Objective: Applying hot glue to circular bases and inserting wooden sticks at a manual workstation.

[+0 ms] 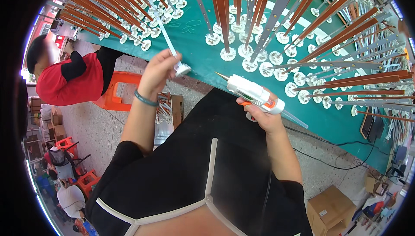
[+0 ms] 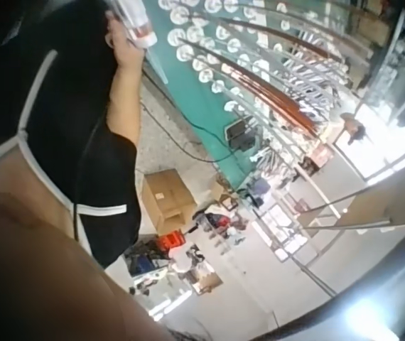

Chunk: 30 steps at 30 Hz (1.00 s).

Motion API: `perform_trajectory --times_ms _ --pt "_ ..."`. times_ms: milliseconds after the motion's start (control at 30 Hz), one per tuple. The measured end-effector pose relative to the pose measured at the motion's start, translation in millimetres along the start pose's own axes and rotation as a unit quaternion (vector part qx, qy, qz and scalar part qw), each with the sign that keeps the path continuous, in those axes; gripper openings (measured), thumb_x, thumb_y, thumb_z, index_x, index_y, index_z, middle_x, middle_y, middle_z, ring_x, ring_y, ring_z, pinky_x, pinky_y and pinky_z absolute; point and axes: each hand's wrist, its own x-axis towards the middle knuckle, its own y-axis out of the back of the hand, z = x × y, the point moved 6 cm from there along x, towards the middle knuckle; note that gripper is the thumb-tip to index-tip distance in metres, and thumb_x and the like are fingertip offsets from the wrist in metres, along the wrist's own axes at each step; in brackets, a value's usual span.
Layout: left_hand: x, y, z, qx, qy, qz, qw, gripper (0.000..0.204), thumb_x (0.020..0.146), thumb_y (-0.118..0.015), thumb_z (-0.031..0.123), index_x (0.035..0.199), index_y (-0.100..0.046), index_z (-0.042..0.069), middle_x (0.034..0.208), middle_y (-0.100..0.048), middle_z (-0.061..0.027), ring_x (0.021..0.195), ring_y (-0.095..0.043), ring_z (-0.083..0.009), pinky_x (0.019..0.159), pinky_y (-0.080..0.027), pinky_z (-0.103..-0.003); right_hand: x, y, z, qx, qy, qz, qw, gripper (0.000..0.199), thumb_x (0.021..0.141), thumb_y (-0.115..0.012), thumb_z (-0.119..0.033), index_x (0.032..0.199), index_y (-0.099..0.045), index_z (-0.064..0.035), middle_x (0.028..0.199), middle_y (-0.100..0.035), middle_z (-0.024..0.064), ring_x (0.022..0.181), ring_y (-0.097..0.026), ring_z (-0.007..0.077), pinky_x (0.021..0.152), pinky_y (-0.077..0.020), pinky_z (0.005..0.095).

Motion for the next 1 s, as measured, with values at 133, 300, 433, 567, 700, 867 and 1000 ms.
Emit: perform_trajectory --times_ms 133,300,433,567,700,867,1000 --pt "-28 -27 -31 -0.018 0.027 -0.053 0.998 0.013 0.093 -0.069 0.011 0.103 -0.063 0.005 0.080 -0.064 0.0012 0.064 -0.059 -0.0056 0.061 -0.046 -0.019 -1 2 -1 -0.014 0.005 -0.004 1.000 0.043 0.086 -0.071 -0.012 0.123 -0.058 0.0055 0.101 -0.073 0.0156 0.082 -0.068 0.0139 0.075 -0.0540 0.0252" --pt "-32 -44 -15 0.186 -0.171 -0.017 0.967 0.013 0.088 -0.072 0.000 0.100 -0.067 0.000 0.089 -0.067 -0.0051 0.078 -0.065 -0.0082 0.068 -0.052 -0.024 -3 7 1 -0.001 0.022 0.017 1.000 0.049 0.089 -0.070 -0.022 0.127 -0.056 0.0063 0.102 -0.071 0.0181 0.083 -0.068 0.0166 0.070 -0.0539 0.0262" --pt "-25 -57 27 0.324 -0.309 0.006 0.894 0.009 0.083 -0.074 0.000 0.091 -0.070 -0.001 0.089 -0.068 -0.0080 0.074 -0.066 -0.0146 0.065 -0.052 -0.026 -5 1 -2 -0.035 0.005 0.030 0.999 0.053 0.090 -0.071 -0.025 0.130 -0.055 0.0059 0.103 -0.070 0.0191 0.082 -0.067 0.0172 0.068 -0.0533 0.0267" --pt "-15 -63 34 0.376 -0.311 -0.013 0.873 0.010 0.083 -0.075 0.002 0.091 -0.070 -0.002 0.088 -0.068 -0.0092 0.072 -0.065 -0.0174 0.065 -0.052 -0.027 -3 -8 -2 -0.097 -0.096 0.038 0.990 0.033 0.089 -0.071 -0.011 0.119 -0.061 0.0011 0.096 -0.071 0.0072 0.080 -0.063 0.0093 0.070 -0.0501 0.0245" --pt "-16 -66 50 0.361 -0.344 -0.032 0.866 0.011 0.084 -0.074 0.004 0.090 -0.069 -0.002 0.086 -0.068 -0.0101 0.071 -0.064 -0.0181 0.065 -0.051 -0.028 6 -19 -7 -0.209 -0.073 0.037 0.974 0.022 0.088 -0.075 -0.016 0.102 -0.066 -0.0009 0.085 -0.068 0.0024 0.077 -0.059 0.0077 0.068 -0.0479 0.0253" --pt "-17 -64 46 0.398 -0.328 -0.041 0.856 0.009 0.085 -0.073 0.004 0.089 -0.068 -0.002 0.086 -0.067 -0.0113 0.072 -0.065 -0.0204 0.066 -0.051 -0.030 12 -24 -11 -0.263 -0.106 0.043 0.958 0.024 0.088 -0.075 -0.016 0.105 -0.065 -0.0014 0.085 -0.067 0.0023 0.073 -0.055 0.0062 0.064 -0.0464 0.0242" --pt "-19 -60 44 0.414 -0.357 -0.038 0.837 0.008 0.086 -0.071 0.004 0.088 -0.067 -0.002 0.087 -0.068 -0.0119 0.074 -0.067 -0.0246 0.066 -0.051 -0.032 18 -29 -11 -0.362 -0.095 0.011 0.927 0.024 0.088 -0.074 -0.016 0.106 -0.066 -0.0013 0.083 -0.066 0.0017 0.071 -0.055 0.0047 0.063 -0.0449 0.0229"
